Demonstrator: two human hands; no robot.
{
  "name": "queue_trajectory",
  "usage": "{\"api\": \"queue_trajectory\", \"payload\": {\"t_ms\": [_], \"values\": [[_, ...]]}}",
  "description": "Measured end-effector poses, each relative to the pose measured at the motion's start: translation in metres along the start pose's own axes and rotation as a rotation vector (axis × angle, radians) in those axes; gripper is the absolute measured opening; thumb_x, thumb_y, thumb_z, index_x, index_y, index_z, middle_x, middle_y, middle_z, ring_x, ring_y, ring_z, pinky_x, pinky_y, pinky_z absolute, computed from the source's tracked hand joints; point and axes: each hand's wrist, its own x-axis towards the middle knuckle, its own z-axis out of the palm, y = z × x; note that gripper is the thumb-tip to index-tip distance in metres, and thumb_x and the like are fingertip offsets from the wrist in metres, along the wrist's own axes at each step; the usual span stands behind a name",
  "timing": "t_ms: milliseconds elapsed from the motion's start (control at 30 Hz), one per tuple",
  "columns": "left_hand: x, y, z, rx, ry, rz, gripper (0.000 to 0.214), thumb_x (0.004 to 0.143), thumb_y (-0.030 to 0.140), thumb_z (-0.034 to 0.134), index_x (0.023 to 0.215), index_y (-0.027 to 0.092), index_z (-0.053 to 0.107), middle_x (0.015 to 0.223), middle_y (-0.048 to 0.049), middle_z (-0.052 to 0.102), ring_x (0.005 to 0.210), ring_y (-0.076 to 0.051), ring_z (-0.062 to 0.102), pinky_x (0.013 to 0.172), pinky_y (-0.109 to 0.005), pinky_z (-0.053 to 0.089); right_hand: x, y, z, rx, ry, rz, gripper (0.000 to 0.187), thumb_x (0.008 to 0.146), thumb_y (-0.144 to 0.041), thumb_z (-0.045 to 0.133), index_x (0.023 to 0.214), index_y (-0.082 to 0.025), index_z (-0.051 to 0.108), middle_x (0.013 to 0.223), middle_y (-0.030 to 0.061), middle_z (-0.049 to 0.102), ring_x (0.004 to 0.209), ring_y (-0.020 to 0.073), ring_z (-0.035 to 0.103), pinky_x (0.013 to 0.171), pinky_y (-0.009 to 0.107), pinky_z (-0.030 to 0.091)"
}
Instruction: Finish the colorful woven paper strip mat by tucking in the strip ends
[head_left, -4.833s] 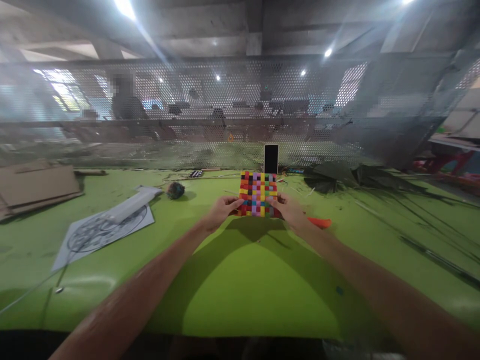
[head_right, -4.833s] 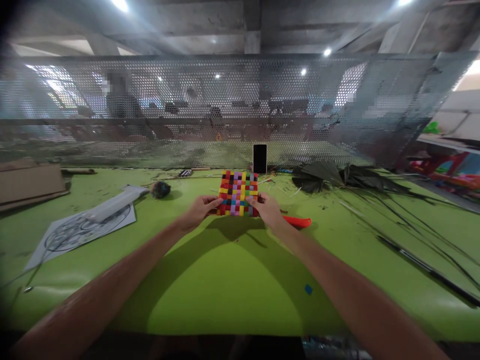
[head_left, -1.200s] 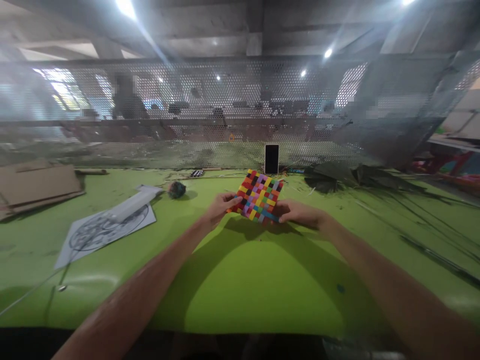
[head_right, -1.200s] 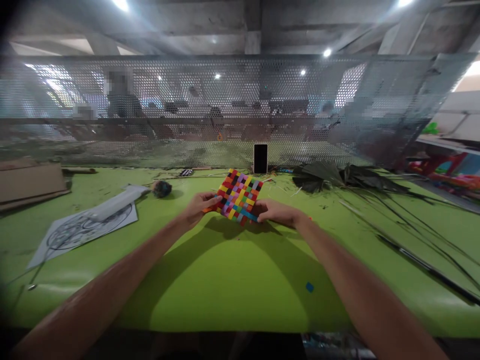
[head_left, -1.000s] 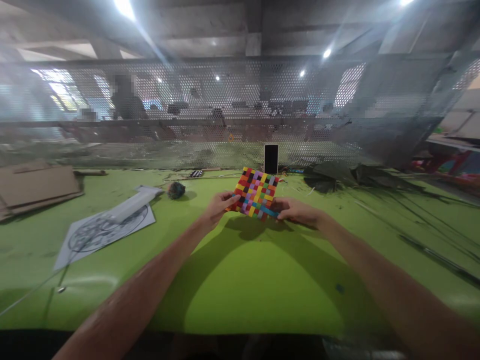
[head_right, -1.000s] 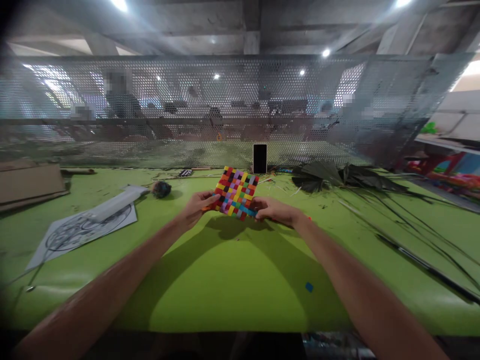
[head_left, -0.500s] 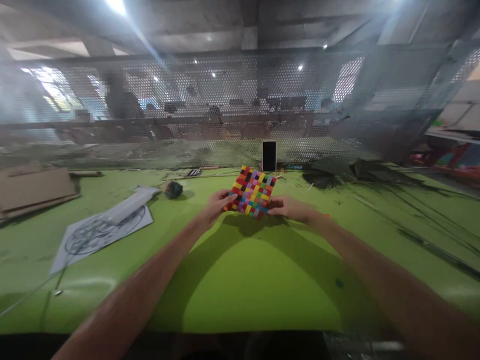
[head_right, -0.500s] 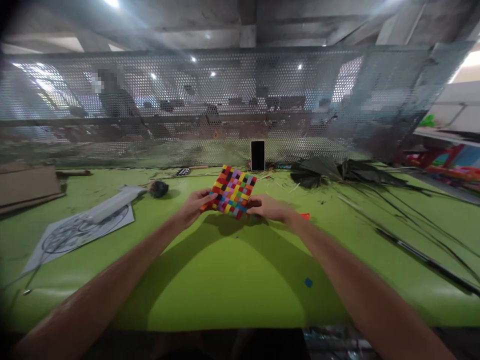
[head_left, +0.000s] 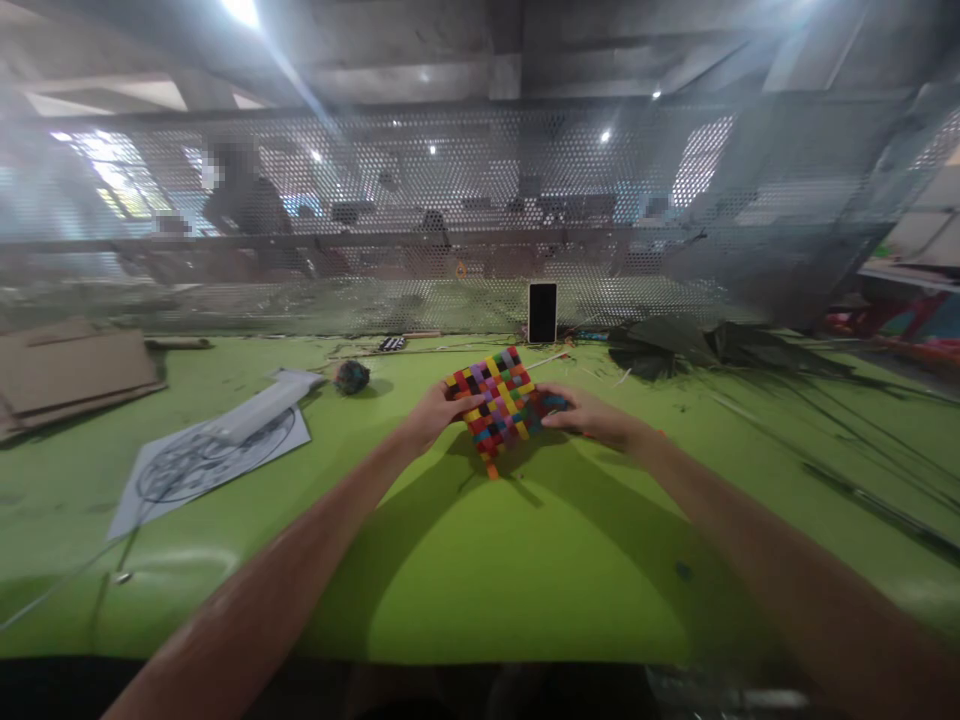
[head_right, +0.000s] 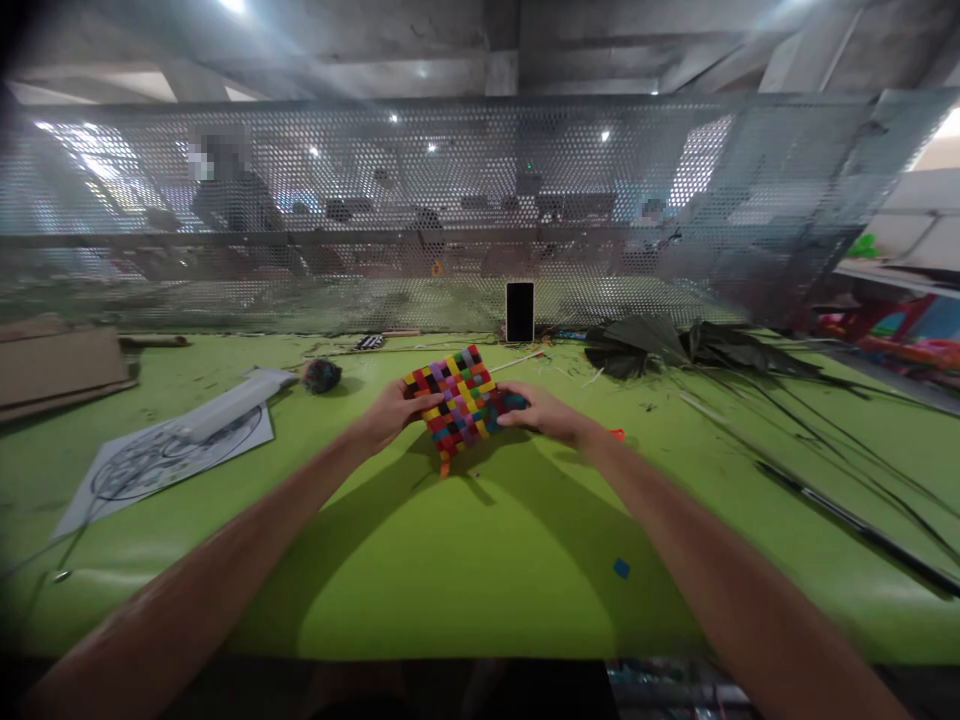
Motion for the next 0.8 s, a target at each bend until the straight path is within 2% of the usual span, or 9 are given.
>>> {"api": "queue_trajectory", "payload": {"t_ms": [100, 167, 267, 333, 467, 533, 600, 700, 800], "values": [[-0.001, 0.000, 0.000, 0.039, -0.026, 0.009, 0.048, 0.061, 0.035, 0.090, 0.102, 0.015, 0.076, 0.107, -0.0111, 0.076, 0.092, -0.023, 0.073, 0.093, -0.040, 0.055, -0.002, -0.005, 0.001, 0.071, 0.077, 0.060, 0.035, 0.081, -0.036, 0.069, 0.114, -0.023, 0.067, 0.121, 0.0078, 0.067, 0.105, 0.0227, 0.063, 0.089, 0.035, 0.053], [-0.002, 0.000, 0.002, 0.072, -0.038, 0.000, 0.048, 0.060, 0.036, 0.090, 0.101, 0.015, 0.076, 0.107, -0.0113, 0.076, 0.091, -0.024, 0.073, 0.091, -0.041, 0.056, -0.003, -0.006, 0.001, 0.104, 0.133, 0.069, 0.029, 0.078, -0.028, 0.067, 0.106, -0.022, 0.068, 0.115, 0.0078, 0.069, 0.100, 0.0217, 0.064, 0.084, 0.033, 0.053], [-0.003, 0.001, 0.003, 0.100, -0.037, -0.017, 0.048, 0.061, 0.037, 0.090, 0.101, 0.015, 0.076, 0.105, -0.0116, 0.077, 0.091, -0.025, 0.073, 0.090, -0.042, 0.056, -0.003, -0.004, 0.001, 0.129, 0.143, 0.030, 0.040, 0.065, -0.013, 0.060, 0.103, -0.022, 0.068, 0.108, 0.0068, 0.070, 0.098, 0.0215, 0.063, 0.082, 0.032, 0.053], [-0.003, 0.001, 0.003, 0.109, -0.037, -0.014, 0.048, 0.061, 0.037, 0.089, 0.101, 0.015, 0.076, 0.105, -0.0118, 0.077, 0.092, -0.025, 0.072, 0.091, -0.042, 0.056, -0.002, -0.003, 0.000, 0.108, 0.145, 0.035, 0.046, 0.061, -0.010, 0.055, 0.104, -0.021, 0.068, 0.106, 0.0073, 0.070, 0.097, 0.0221, 0.064, 0.080, 0.033, 0.053], [-0.003, 0.004, 0.002, 0.103, -0.042, 0.006, 0.049, 0.061, 0.037, 0.090, 0.102, 0.015, 0.076, 0.106, -0.0121, 0.077, 0.094, -0.026, 0.072, 0.094, -0.043, 0.054, 0.003, -0.002, -0.001, -0.021, 0.261, 0.058, 0.027, 0.065, -0.011, 0.058, 0.089, -0.019, 0.068, 0.096, 0.0083, 0.071, 0.090, 0.0219, 0.064, 0.081, 0.036, 0.053], [-0.004, 0.004, 0.002, 0.109, -0.055, 0.016, 0.048, 0.062, 0.037, 0.089, 0.102, 0.014, 0.076, 0.107, -0.0122, 0.076, 0.095, -0.026, 0.072, 0.095, -0.043, 0.054, 0.005, -0.002, 0.000, -0.057, 0.272, 0.048, 0.018, 0.069, -0.014, 0.066, 0.086, -0.020, 0.068, 0.095, 0.0077, 0.071, 0.088, 0.0216, 0.064, 0.083, 0.037, 0.052], [-0.004, 0.004, 0.004, 0.126, -0.068, 0.032, 0.047, 0.063, 0.038, 0.088, 0.103, 0.014, 0.076, 0.108, -0.0121, 0.076, 0.095, -0.025, 0.072, 0.095, -0.043, 0.053, 0.005, -0.003, 0.002, -0.078, 0.223, 0.045, 0.017, 0.073, -0.025, 0.074, 0.088, -0.021, 0.069, 0.095, 0.0075, 0.072, 0.089, 0.0220, 0.065, 0.084, 0.037, 0.053], [-0.006, 0.004, 0.008, 0.137, -0.071, 0.049, 0.046, 0.063, 0.037, 0.088, 0.102, 0.015, 0.075, 0.109, -0.0115, 0.076, 0.096, -0.026, 0.072, 0.095, -0.042, 0.054, 0.004, -0.005, 0.007, -0.136, 0.188, 0.051, 0.027, 0.074, -0.042, 0.077, 0.089, -0.020, 0.071, 0.094, 0.0072, 0.073, 0.086, 0.0219, 0.066, 0.081, 0.037, 0.054], [-0.007, 0.001, 0.011, 0.147, -0.067, 0.052, 0.048, 0.065, 0.038, 0.087, 0.104, 0.015, 0.074, 0.111, -0.0117, 0.075, 0.098, -0.026, 0.071, 0.094, -0.042, 0.054, 0.003, -0.004, 0.009, -0.143, 0.181, 0.043, 0.033, 0.074, -0.045, 0.077, 0.092, -0.018, 0.073, 0.094, 0.0061, 0.074, 0.084, 0.0210, 0.067, 0.081, 0.038, 0.055]]}}
